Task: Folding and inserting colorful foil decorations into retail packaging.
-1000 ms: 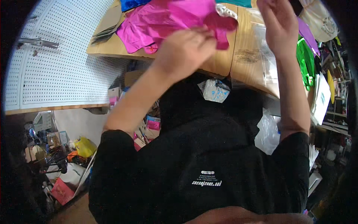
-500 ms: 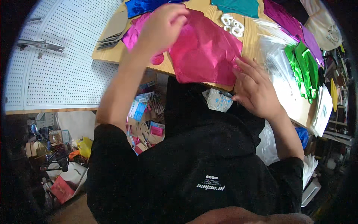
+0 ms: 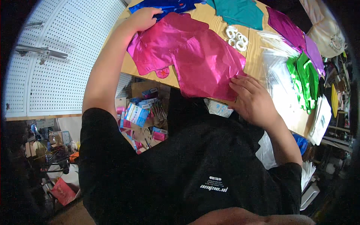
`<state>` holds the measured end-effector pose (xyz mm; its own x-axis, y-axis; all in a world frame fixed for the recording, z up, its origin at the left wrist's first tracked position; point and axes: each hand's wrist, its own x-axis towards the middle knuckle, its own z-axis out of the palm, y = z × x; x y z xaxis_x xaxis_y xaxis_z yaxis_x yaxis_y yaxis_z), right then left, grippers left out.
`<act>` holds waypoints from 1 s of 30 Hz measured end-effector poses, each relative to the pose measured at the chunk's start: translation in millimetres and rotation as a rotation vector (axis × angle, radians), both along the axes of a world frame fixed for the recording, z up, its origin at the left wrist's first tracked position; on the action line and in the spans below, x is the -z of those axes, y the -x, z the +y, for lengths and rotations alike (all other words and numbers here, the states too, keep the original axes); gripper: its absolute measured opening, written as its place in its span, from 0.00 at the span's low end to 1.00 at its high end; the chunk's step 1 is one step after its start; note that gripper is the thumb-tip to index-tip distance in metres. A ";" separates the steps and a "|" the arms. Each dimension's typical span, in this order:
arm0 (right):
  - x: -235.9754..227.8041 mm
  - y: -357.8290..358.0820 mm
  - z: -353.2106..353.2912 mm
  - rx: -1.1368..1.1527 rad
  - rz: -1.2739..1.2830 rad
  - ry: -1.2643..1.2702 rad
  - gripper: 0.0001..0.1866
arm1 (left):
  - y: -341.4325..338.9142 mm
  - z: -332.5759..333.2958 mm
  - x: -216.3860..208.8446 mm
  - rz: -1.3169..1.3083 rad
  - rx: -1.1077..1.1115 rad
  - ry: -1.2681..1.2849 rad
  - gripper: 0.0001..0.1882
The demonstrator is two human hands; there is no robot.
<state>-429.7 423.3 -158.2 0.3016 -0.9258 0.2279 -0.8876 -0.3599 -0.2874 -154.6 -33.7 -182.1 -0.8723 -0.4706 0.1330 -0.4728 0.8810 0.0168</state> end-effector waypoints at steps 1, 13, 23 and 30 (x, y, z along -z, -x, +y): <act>-1.7 -1.2 -3.2 0.011 0.002 -0.004 0.31 | -4.4 -0.9 0.3 -0.011 0.028 0.025 0.27; -26.7 -20.2 -131.0 -0.088 -0.055 0.127 0.22 | -1.3 9.8 2.0 0.252 0.109 0.291 0.15; 19.4 -28.1 -310.6 -0.118 -0.122 0.573 0.26 | 7.6 0.1 -9.5 0.514 -0.358 -0.134 0.19; 11.6 -44.9 -330.5 -0.006 -0.159 0.157 0.24 | -6.1 -7.1 -3.0 0.464 -0.332 -0.155 0.16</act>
